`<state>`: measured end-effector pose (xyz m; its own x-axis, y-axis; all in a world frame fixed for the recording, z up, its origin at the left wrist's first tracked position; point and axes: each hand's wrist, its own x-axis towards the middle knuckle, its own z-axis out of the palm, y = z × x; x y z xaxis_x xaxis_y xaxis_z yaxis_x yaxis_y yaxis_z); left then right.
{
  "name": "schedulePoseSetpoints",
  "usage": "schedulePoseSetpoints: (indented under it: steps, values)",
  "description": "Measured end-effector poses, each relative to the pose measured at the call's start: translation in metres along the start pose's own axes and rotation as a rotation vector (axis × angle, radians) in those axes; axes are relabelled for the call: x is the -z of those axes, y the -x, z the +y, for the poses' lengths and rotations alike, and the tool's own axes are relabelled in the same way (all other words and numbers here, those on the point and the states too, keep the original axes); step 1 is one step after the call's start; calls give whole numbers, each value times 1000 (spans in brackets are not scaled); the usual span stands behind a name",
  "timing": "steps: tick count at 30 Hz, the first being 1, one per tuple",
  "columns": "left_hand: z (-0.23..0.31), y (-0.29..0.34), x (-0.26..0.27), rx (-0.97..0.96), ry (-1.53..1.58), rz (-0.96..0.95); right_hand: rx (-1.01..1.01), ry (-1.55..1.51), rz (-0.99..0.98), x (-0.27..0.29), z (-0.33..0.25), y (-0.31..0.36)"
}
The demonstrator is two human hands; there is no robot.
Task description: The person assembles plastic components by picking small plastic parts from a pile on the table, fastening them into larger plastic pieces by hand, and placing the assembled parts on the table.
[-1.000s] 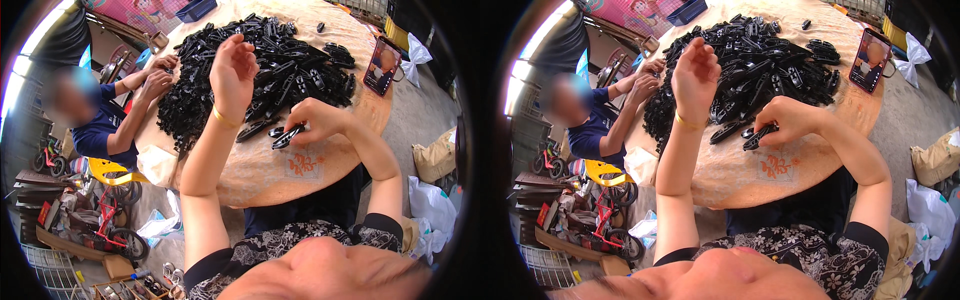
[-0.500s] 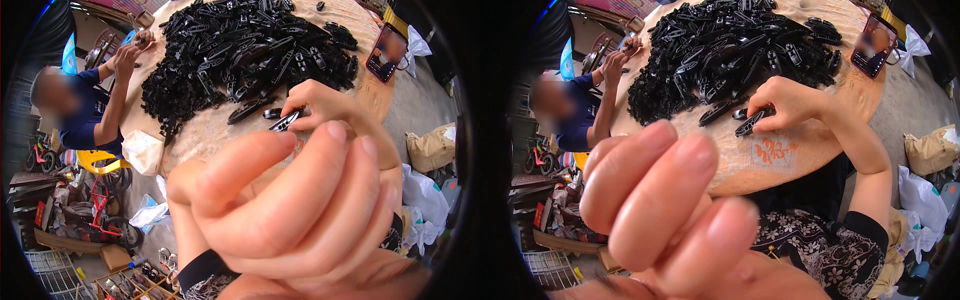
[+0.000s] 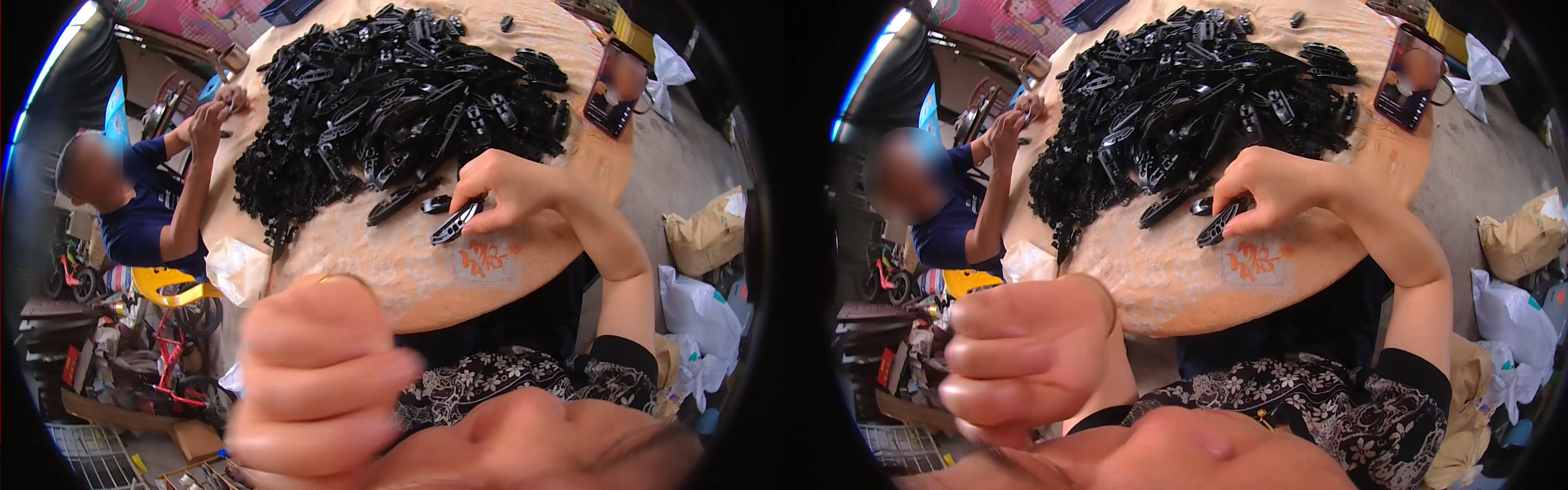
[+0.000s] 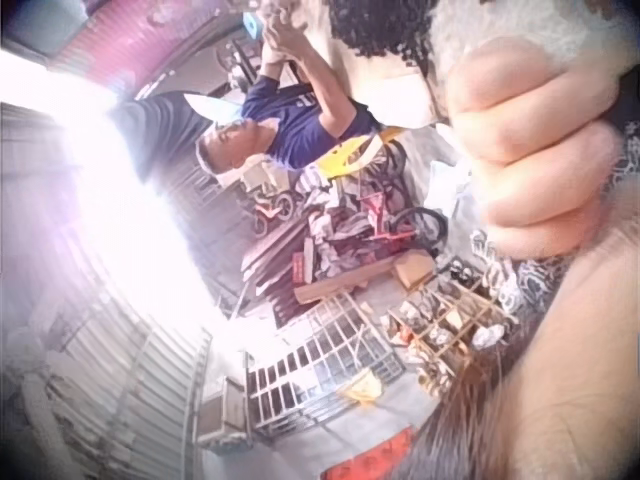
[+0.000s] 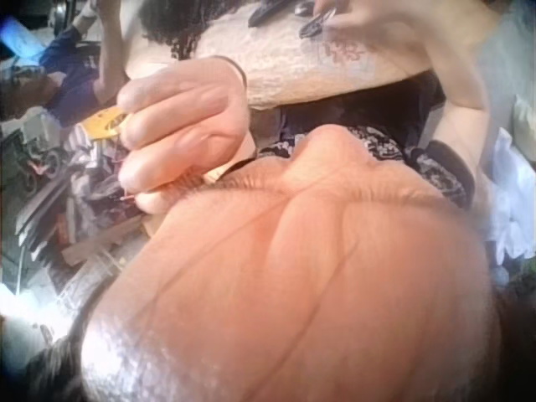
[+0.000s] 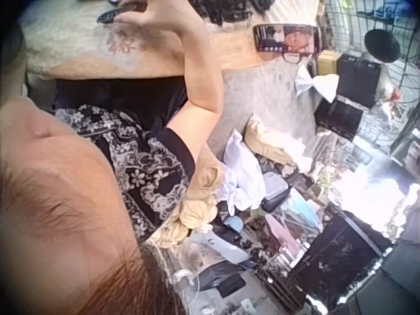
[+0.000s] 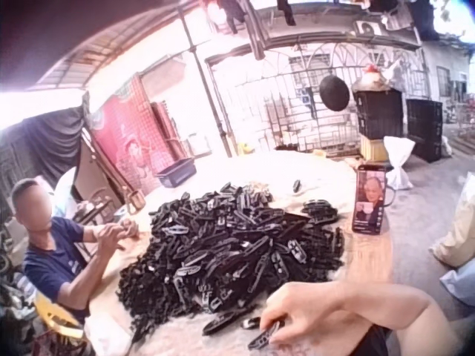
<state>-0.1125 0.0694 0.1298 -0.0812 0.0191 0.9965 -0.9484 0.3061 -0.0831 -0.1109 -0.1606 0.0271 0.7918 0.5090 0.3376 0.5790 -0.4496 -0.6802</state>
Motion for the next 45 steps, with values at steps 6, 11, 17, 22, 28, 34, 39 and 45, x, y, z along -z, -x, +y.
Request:
schedulePoseSetpoints:
  steps: [6,11,17,22,28,34,39,45]
  values:
    - [-23,-26,21,256,414,52,-32,-122,-414,1,-8,-10]
    - [-61,-11,-2,666,87,-410,-139,-288,-359,10,-3,-3]
    - [-64,61,-8,685,-249,-1310,-196,153,155,31,11,3]
    - [-62,99,-8,626,-399,-1298,-127,306,229,15,7,-5]
    - [-23,78,-7,908,21,-1265,168,621,279,-29,19,-25]
    - [-58,84,-7,1275,209,-959,137,737,222,-41,36,-31]
    - [-74,92,-3,1628,732,-654,-31,442,443,-24,31,-21]
    - [-76,109,-6,1773,660,-417,-153,6,622,-1,-7,-14]
